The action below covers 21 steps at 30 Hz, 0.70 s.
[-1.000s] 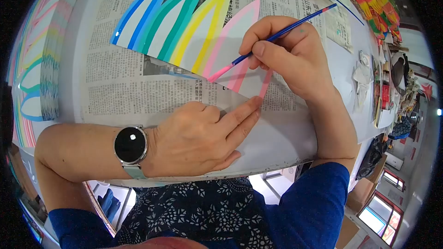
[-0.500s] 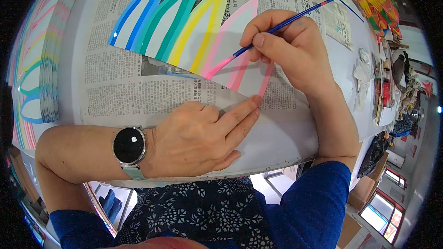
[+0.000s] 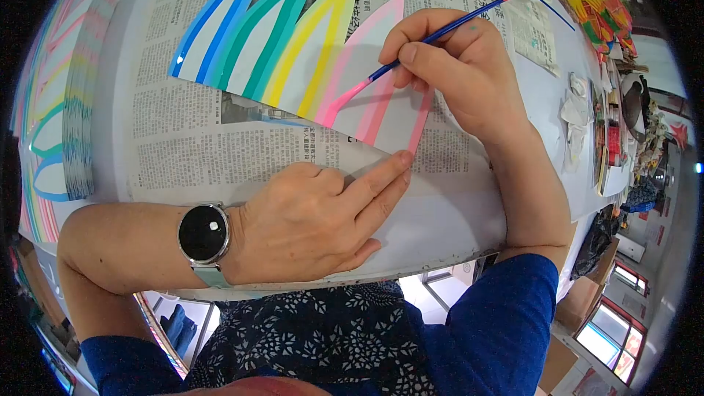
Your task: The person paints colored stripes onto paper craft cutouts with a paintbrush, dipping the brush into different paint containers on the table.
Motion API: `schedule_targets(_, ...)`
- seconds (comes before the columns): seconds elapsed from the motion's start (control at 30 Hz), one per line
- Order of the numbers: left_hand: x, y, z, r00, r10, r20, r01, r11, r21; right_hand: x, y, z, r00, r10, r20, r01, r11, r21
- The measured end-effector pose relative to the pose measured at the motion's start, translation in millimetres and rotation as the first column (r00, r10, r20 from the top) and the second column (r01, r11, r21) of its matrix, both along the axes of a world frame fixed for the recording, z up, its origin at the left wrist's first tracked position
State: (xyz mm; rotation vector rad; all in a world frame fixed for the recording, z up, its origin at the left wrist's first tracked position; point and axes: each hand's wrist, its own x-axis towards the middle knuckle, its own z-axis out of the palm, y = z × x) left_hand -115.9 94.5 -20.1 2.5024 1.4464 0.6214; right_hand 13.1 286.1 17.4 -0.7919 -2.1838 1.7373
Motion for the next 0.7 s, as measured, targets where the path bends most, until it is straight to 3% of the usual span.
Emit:
schedule_targets(0.53, -2.3, -0.4, 1.0, 1.000, -0.005, 0.005, 0.005, 1.000, -0.013, -1.4, 15.5, -4.6, 0.994, -0.096, -0.051, 0.098, 0.994, 0.056)
schedule_targets(0.7, -4.6, 1.7, 0.7, 0.997, -0.053, 0.049, 0.050, 0.997, 0.056, -0.8, 19.6, -5.7, 0.988, -0.135, -0.072, 0.139, 0.989, 0.052)
